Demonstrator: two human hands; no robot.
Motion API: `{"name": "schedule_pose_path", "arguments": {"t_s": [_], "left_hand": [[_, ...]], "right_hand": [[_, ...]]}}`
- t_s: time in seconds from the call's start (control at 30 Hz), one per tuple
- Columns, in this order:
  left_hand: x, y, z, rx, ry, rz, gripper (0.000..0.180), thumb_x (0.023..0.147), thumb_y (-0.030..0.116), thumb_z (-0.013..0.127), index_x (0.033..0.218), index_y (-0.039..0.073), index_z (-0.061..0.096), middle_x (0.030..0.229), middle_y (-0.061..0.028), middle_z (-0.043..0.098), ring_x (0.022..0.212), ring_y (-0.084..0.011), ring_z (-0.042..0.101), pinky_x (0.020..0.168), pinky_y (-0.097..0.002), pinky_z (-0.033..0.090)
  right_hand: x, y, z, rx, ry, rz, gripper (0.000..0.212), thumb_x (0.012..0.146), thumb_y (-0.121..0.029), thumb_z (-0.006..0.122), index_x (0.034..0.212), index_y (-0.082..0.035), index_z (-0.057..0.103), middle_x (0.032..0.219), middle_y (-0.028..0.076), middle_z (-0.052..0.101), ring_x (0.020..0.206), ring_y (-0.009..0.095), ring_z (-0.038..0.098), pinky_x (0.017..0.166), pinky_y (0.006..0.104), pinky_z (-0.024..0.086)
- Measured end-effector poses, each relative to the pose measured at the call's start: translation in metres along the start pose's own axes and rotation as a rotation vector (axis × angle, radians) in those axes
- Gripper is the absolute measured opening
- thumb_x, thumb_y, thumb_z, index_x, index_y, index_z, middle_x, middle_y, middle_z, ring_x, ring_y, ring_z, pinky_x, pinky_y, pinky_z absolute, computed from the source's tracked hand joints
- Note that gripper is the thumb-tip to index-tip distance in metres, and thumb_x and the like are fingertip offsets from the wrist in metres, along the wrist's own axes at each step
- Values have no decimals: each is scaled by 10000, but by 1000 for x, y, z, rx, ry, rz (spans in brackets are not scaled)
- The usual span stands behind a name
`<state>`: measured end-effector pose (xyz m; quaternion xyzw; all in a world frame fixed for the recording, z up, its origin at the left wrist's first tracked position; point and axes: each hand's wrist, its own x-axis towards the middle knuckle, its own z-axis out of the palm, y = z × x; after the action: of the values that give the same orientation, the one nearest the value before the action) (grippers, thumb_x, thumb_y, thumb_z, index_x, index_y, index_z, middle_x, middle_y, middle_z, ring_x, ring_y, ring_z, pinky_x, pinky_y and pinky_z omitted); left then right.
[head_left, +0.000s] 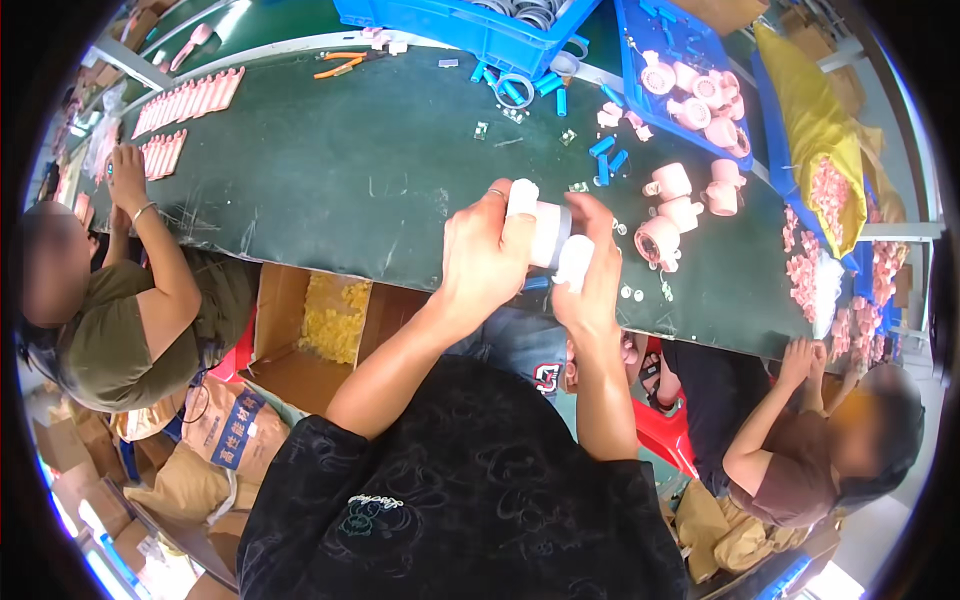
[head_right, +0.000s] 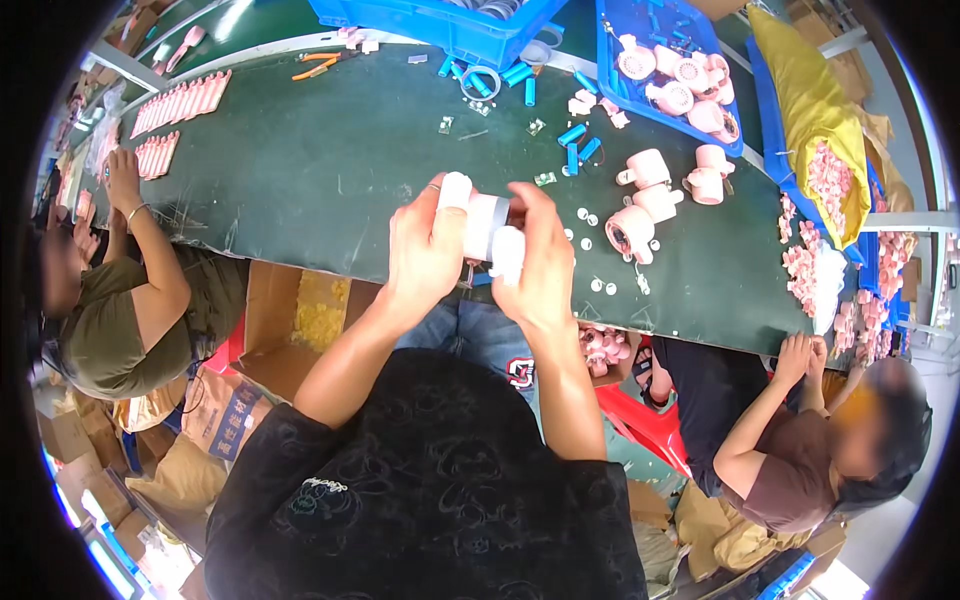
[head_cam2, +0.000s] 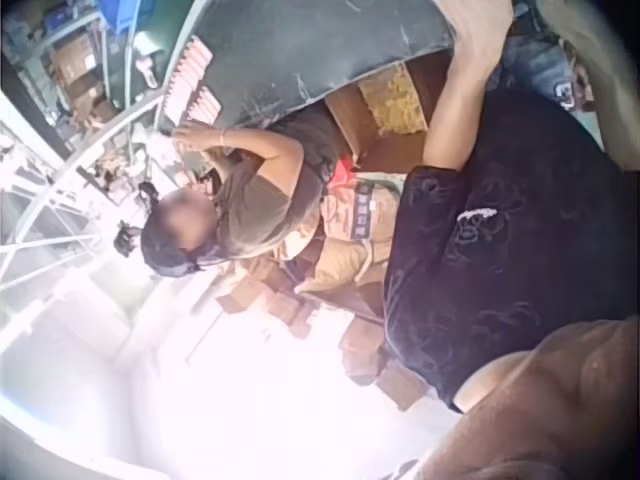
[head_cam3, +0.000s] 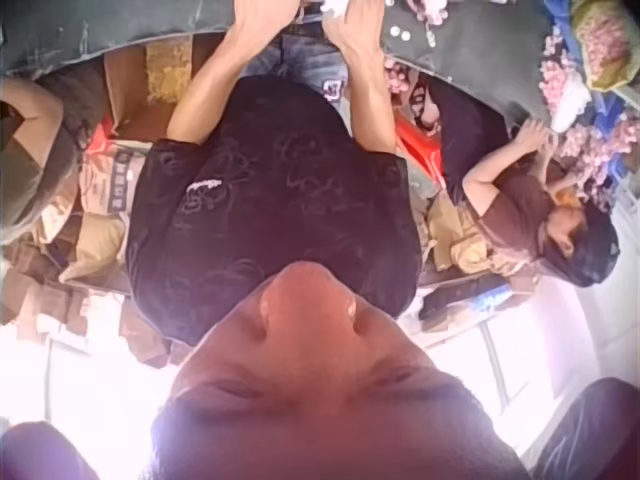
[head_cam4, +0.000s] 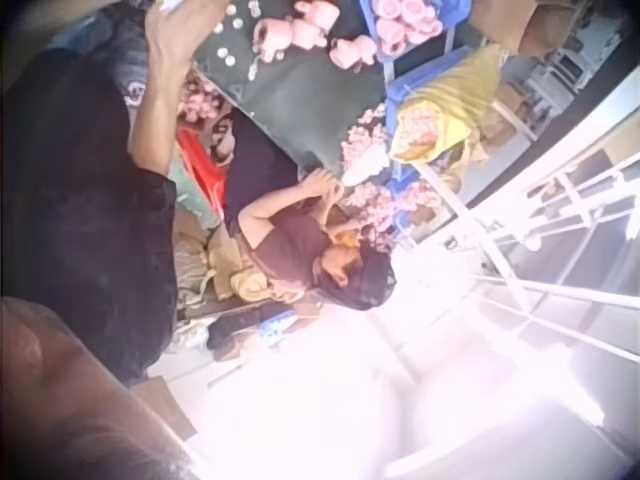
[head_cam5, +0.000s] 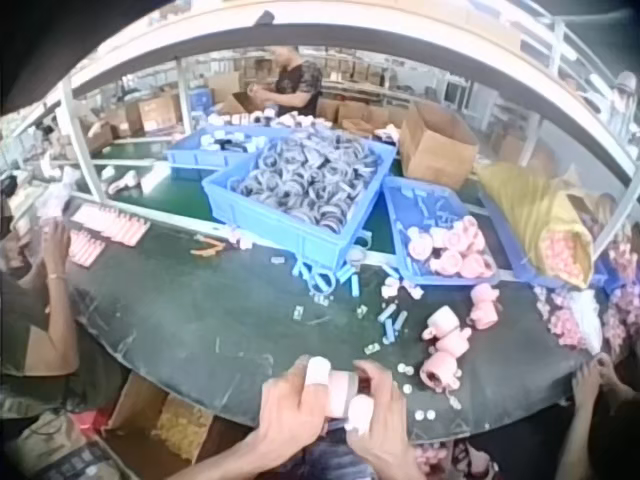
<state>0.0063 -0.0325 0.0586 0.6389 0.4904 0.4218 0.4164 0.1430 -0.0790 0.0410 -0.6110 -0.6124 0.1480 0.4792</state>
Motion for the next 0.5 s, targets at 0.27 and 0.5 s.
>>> {"name": "schedule_pose_path", "arguments": {"t_s": [0.27,0.5], "left_hand": [[-3,-17,15,58,88,315,322,966,272,463,895,-15,590,725,-227,620,677,-429,636,601,-476,506],[1,-100,-18,-594,-30,-213,287,921,249,506,940,9,662,792,-78,665,690,-150,647,615,-287,510]], "right_hand": [[-2,5,8,-23,117,-66,370,724,-119,634,1070,-40,527,705,172,606,594,399,632,552,425,495],[2,6,-25,-84,-100,76,419,809,-33,611,1225,-46,570,975,209,635,895,386,655,783,432,515]]}}
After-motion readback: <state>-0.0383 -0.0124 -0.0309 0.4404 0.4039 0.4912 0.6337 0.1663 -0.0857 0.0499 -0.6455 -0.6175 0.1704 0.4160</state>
